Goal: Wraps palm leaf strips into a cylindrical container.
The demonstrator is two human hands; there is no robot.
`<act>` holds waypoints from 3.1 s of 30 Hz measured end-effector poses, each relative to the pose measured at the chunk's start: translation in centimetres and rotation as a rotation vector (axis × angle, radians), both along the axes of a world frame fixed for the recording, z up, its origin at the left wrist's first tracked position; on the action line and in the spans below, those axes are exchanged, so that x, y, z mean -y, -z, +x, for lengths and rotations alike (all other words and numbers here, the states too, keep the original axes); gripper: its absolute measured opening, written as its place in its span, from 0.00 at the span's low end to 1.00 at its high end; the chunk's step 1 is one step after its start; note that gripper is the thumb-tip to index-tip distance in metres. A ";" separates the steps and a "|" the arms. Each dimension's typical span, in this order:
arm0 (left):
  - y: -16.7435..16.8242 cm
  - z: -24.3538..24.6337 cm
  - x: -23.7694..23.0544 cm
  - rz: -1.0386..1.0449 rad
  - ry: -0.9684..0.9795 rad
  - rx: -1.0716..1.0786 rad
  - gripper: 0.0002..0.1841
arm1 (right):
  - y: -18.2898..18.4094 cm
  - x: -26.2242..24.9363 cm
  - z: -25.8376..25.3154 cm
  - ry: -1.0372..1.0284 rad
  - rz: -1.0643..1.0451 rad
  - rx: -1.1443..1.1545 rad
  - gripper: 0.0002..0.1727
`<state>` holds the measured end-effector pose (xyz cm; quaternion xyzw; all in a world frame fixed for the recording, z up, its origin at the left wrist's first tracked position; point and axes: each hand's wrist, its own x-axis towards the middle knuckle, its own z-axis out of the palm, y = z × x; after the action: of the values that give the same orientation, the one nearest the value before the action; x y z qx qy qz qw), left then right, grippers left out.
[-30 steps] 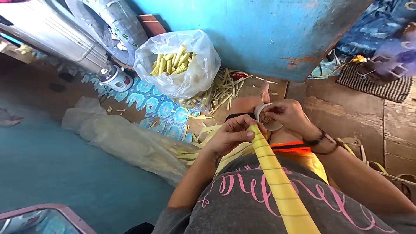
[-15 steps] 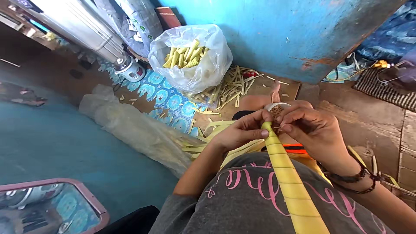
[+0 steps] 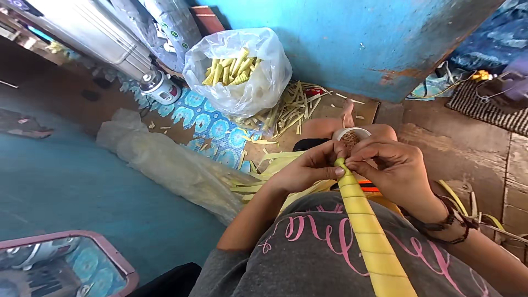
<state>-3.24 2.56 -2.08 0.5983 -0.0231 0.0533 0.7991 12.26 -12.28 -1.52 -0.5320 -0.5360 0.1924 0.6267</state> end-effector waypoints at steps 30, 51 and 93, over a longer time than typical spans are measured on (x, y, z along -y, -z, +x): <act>1.1 2.1 1.2 -0.196 -0.451 -0.217 0.25 | 2.2 -1.9 1.0 0.069 -0.418 0.628 0.11; 7.7 -3.6 -11.4 0.484 -1.005 -0.435 0.40 | 9.5 2.6 4.5 -0.538 -1.130 0.522 0.22; -3.6 -7.5 -2.4 0.577 -0.533 0.171 0.09 | 3.9 -1.7 1.8 -0.219 -0.266 0.390 0.26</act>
<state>-10.72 4.93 1.55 0.7767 0.0527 0.2998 0.5515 14.02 -10.54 -5.38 -0.5757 -0.6710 0.2218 0.4113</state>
